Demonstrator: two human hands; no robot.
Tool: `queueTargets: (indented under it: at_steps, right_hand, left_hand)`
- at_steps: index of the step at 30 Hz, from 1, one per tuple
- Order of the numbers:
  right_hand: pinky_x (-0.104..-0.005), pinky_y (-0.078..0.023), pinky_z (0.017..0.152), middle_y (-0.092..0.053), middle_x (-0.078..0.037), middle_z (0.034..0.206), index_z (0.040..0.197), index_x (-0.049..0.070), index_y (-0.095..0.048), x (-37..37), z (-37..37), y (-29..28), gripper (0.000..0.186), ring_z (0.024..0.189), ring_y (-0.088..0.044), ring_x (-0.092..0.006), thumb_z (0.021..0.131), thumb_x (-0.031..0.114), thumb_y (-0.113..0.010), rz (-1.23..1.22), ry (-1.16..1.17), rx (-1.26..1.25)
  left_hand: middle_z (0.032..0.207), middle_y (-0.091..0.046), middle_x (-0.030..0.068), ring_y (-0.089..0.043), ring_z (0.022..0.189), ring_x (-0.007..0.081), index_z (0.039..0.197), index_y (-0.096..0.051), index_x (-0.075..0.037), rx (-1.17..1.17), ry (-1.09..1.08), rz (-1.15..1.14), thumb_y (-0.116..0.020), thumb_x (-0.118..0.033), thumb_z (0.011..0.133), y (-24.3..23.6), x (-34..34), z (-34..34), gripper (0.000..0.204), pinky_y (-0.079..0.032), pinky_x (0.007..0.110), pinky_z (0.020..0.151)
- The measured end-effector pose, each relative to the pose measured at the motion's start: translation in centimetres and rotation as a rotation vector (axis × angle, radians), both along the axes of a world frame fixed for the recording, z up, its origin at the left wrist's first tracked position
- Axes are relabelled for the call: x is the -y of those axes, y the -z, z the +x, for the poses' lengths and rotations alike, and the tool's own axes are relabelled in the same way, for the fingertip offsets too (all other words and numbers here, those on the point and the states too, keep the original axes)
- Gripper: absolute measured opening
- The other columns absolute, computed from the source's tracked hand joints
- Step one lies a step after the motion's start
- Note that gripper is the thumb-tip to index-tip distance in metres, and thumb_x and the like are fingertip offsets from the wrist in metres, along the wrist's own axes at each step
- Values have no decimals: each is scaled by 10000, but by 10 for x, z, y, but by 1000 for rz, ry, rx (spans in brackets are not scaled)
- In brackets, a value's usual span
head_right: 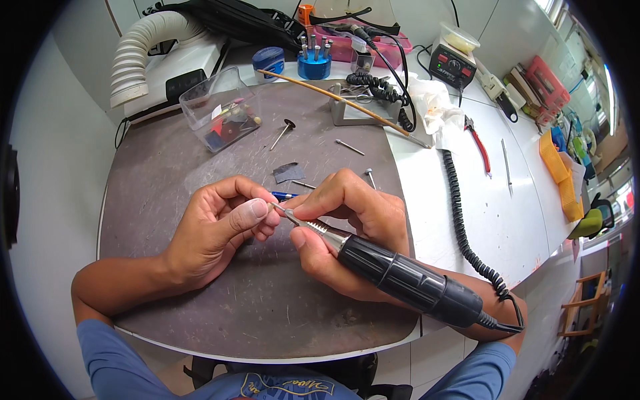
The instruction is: The person uses a rotary tool to sand the surface of a pink denture base. They hold the base in one hand and guide the rotating bit with the other, moving it along the edges and contours of the object.
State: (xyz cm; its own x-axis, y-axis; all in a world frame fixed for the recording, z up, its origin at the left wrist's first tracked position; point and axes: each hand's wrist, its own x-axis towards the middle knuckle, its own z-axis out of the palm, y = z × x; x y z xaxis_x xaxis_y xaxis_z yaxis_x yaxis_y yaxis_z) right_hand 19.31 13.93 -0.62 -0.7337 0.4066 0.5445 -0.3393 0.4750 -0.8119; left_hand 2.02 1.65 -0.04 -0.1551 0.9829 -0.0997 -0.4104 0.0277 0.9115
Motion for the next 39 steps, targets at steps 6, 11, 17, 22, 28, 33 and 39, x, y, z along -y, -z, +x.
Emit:
queueTargets:
  at_steps: [6,11,17,22,28,33,39]
  right_hand:
    - [-339,-561,850,-672,-159,888,938,-29,-578,-1,-1,1,196,899,-705,-250,767,3,-669,24,5,-20]
    - [-339,-567,836,-673,-159,887,931,-33,-579,-1,-1,3,193,887,-708,-252,765,8,-668,16,11,-19]
    - [-344,-568,838,-675,-162,891,927,-33,-579,-1,-2,2,196,890,-708,-253,758,5,-668,26,13,-24]
    - [-344,-567,844,-676,-161,890,927,-31,-579,-1,-2,1,198,893,-708,-254,754,0,-671,49,25,-13]
    - [-351,-491,862,-584,-119,874,974,-3,-506,4,3,-7,160,959,-645,-227,854,30,-607,-4,-5,85]
    - [-344,-531,841,-627,-136,870,945,-16,-546,1,0,-2,179,917,-675,-238,806,29,-650,37,26,38]
    - [-338,-574,818,-674,-154,869,921,-25,-587,0,-2,-1,202,873,-710,-248,749,17,-686,90,47,-8]
  left_hand:
    - [928,-670,84,-607,833,115,1030,-598,-17,7,4,19,-631,-122,933,1,0,0,147,-494,253,760]
    - [927,-671,82,-610,834,113,1024,-596,-20,9,-2,5,-634,-127,932,0,0,0,146,-497,252,764]
    - [928,-671,80,-609,834,112,1016,-594,-26,-5,0,12,-634,-132,932,2,0,0,141,-498,252,763]
    - [928,-670,79,-606,834,115,1006,-594,-31,-6,-1,14,-632,-136,934,2,0,0,133,-496,253,762]
    - [931,-670,81,-605,836,118,1003,-592,-32,-12,3,14,-629,-138,936,2,-1,0,130,-497,256,764]
    - [935,-671,84,-608,839,121,1006,-591,-32,-10,7,18,-626,-141,939,3,-1,-1,133,-499,257,766]
    - [935,-673,83,-613,845,121,1010,-587,-32,-10,7,14,-630,-150,938,2,0,-1,145,-501,258,768]
